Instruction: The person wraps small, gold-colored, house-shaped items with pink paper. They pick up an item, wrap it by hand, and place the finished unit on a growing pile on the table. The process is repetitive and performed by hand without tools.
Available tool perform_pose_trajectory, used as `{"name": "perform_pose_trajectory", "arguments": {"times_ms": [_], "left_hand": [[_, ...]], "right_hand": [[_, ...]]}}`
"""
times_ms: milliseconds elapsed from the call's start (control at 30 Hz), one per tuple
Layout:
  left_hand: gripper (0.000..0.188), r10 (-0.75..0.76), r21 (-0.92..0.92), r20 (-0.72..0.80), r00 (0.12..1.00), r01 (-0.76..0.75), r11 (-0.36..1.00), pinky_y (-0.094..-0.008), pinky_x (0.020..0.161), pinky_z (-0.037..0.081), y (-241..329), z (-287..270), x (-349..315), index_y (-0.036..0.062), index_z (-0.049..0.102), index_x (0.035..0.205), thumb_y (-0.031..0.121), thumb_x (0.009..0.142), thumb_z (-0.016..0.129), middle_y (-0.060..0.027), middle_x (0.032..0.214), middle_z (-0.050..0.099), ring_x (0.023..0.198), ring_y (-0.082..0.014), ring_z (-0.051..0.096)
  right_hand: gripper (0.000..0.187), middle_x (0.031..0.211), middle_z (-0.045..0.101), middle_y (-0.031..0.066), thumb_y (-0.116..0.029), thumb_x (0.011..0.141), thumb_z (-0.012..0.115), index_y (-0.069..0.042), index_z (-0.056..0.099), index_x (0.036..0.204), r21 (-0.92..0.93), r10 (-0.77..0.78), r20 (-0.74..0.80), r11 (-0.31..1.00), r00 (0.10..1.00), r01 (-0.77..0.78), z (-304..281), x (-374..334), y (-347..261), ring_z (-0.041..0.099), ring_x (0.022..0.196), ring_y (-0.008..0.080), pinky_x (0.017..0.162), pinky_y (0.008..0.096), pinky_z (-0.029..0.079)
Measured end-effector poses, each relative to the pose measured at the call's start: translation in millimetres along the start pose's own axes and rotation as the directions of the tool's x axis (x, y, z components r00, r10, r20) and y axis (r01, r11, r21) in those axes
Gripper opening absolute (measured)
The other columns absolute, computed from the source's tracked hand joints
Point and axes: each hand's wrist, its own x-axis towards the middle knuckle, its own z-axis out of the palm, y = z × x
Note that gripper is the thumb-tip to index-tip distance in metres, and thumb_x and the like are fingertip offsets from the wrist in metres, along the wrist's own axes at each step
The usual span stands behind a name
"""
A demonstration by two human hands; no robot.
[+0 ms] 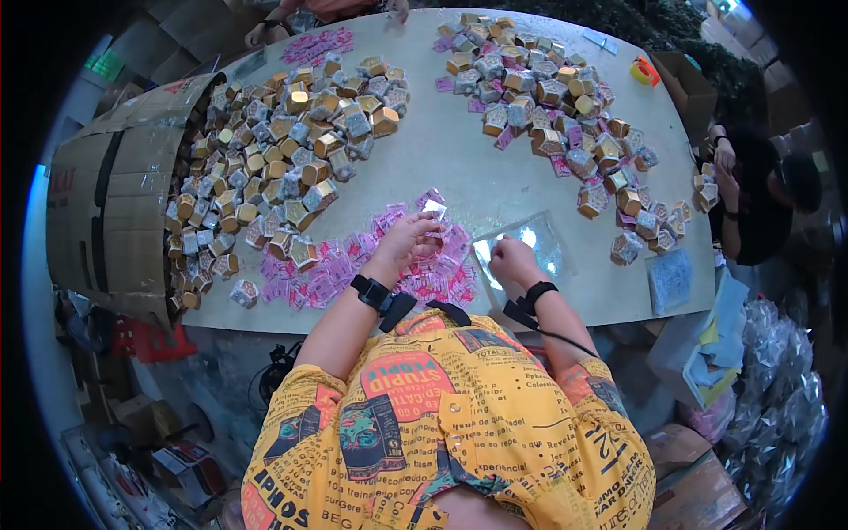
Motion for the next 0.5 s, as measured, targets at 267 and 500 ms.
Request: {"name": "perform_pose_trajectory", "arguments": {"times_ms": [267,500], "left_hand": [[0.025,-0.01,-0.013,0.039,0.999,0.011,1.0,-0.0316,0.072,0.056,-0.5,2.9,-2.2,0.0024,0.054,0.108,0.01,0.084,0.057,-0.007,0.093,0.061,0.08,-0.018,0.063],[0.026,-0.018,-0.036,0.073,0.997,0.021,0.999,-0.0319,0.073,0.056,7.7,20.3,-4.3,0.0023,0.054,0.108,0.011,0.084,0.058,-0.0081,0.093,0.061,0.082,-0.0188,0.063]], "right_hand": [[0.006,0.075,0.063,0.0051,-0.006,0.078,0.06,0.0,0.061,0.077,0.855,0.278,0.025,0.492,0.96,-0.165,-21.8,-6.8,9.9,0.059,0.064,0.0104,0.057,0.0236,0.047],[0.004,0.072,0.062,0.0058,-0.002,0.081,0.059,0.001,0.059,0.083,0.963,0.159,-0.077,0.268,0.984,0.032,-34.8,-3.2,-13.1,0.059,0.063,0.0104,0.057,0.023,0.048]]}}
